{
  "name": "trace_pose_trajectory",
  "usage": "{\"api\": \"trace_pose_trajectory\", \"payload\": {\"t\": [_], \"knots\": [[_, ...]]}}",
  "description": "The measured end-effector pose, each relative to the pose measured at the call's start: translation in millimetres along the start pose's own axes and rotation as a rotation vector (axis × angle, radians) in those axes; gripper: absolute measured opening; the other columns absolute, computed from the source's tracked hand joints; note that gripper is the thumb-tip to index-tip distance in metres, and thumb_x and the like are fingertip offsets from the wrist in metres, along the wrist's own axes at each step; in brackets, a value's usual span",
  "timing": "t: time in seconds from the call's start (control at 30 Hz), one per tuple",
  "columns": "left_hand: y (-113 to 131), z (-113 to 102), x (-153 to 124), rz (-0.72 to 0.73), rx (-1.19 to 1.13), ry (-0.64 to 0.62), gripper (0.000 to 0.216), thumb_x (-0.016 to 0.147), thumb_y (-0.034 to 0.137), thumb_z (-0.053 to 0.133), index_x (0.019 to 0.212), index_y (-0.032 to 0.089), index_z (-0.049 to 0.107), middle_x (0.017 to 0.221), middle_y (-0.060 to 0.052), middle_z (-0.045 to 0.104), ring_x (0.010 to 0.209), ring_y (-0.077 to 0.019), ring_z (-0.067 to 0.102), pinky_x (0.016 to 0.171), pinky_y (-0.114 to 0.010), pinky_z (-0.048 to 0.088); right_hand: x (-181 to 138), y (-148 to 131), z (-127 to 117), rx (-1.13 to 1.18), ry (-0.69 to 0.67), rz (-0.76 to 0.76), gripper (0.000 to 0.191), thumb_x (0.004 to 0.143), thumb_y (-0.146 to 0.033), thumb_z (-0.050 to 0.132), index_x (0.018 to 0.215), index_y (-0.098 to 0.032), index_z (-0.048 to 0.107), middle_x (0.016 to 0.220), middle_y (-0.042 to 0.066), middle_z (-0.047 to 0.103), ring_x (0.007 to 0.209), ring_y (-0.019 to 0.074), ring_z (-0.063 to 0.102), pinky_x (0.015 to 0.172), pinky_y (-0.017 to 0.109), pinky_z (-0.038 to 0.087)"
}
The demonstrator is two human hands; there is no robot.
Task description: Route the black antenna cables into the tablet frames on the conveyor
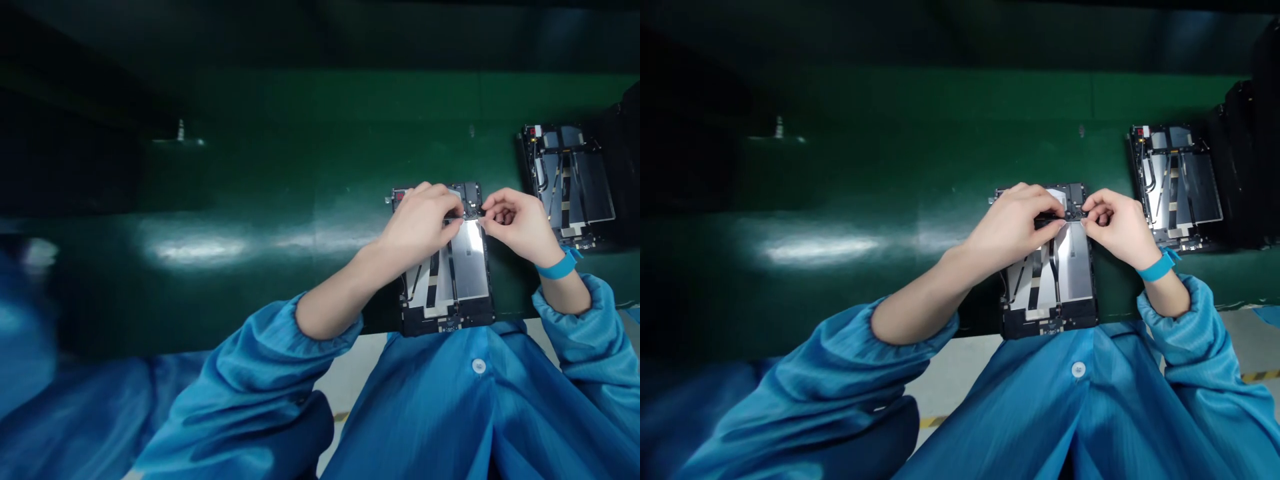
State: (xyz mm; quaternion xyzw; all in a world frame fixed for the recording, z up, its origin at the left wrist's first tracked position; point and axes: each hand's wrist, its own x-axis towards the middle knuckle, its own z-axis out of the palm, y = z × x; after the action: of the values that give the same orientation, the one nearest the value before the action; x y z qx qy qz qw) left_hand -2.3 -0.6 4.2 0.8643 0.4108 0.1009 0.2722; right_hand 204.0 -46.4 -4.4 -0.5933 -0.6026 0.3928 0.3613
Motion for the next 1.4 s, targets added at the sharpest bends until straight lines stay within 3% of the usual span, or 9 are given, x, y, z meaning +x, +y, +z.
{"api": "trace_pose_trajectory", "payload": {"t": [0.27, 0.53, 0.83, 0.93, 1.13, 1.4], "knots": [[-6.2, -12.2, 5.1, -0.016, -0.221, -0.022, 0.015, 0.089, 0.029, 0.066, 0.089, 0.018, 0.075, 0.093, -0.005, 0.074, 0.088, -0.021, 0.067, 0.083, -0.035, 0.049, 0.9, 0.0, -5.1, 0.079, -0.012, 0.003, 0.015, 0.069, -0.023, 0.07, 0.083, -0.02, 0.067, 0.067, -0.003, 0.067, 0.061, 0.0124, 0.058, 0.06, 0.028, 0.046], [-19.5, -35.9, 1.5, -0.211, -0.217, 0.145, 0.016, 0.088, 0.023, 0.062, 0.094, 0.019, 0.076, 0.094, -0.005, 0.076, 0.085, -0.0179, 0.067, 0.083, -0.032, 0.053, 3.2, 5.0, -4.1, -0.015, 0.028, 0.04, 0.013, 0.07, -0.019, 0.069, 0.082, -0.021, 0.065, 0.067, -0.002, 0.068, 0.061, 0.0132, 0.059, 0.063, 0.029, 0.049], [-21.9, -22.9, -0.3, -0.126, -0.217, 0.064, 0.017, 0.088, 0.021, 0.061, 0.092, 0.016, 0.076, 0.094, -0.006, 0.076, 0.082, -0.0169, 0.068, 0.081, -0.032, 0.054, 4.0, 8.2, -4.0, -0.08, 0.041, 0.036, 0.012, 0.071, -0.018, 0.068, 0.082, -0.02, 0.065, 0.066, -0.002, 0.067, 0.06, 0.0127, 0.058, 0.061, 0.028, 0.048], [-22.2, -27.2, 0.2, -0.094, -0.161, 0.039, 0.018, 0.089, 0.021, 0.06, 0.094, 0.016, 0.076, 0.097, -0.006, 0.077, 0.084, -0.0174, 0.068, 0.083, -0.032, 0.053, 4.2, 9.3, -3.9, -0.085, 0.044, 0.041, 0.011, 0.071, -0.018, 0.068, 0.082, -0.02, 0.065, 0.066, -0.002, 0.066, 0.059, 0.0127, 0.058, 0.061, 0.028, 0.048], [-37.7, -45.8, -7.7, -0.165, -0.04, -0.042, 0.02, 0.089, 0.023, 0.06, 0.093, 0.019, 0.078, 0.094, -0.006, 0.077, 0.082, -0.0194, 0.067, 0.082, -0.033, 0.051, 2.3, 6.2, -5.6, -0.066, 0.033, 0.017, 0.011, 0.07, -0.02, 0.067, 0.081, -0.021, 0.066, 0.067, -0.002, 0.067, 0.06, 0.0132, 0.058, 0.062, 0.029, 0.049], [-39.8, -41.2, -15.7, -0.152, -0.079, -0.034, 0.019, 0.089, 0.026, 0.06, 0.094, 0.019, 0.078, 0.095, -0.006, 0.077, 0.081, -0.0186, 0.067, 0.081, -0.033, 0.052, 1.5, 6.6, -6.9, -0.076, 0.007, 0.012, 0.013, 0.068, -0.02, 0.067, 0.081, -0.021, 0.066, 0.067, -0.001, 0.068, 0.06, 0.0136, 0.057, 0.061, 0.029, 0.048]]}}
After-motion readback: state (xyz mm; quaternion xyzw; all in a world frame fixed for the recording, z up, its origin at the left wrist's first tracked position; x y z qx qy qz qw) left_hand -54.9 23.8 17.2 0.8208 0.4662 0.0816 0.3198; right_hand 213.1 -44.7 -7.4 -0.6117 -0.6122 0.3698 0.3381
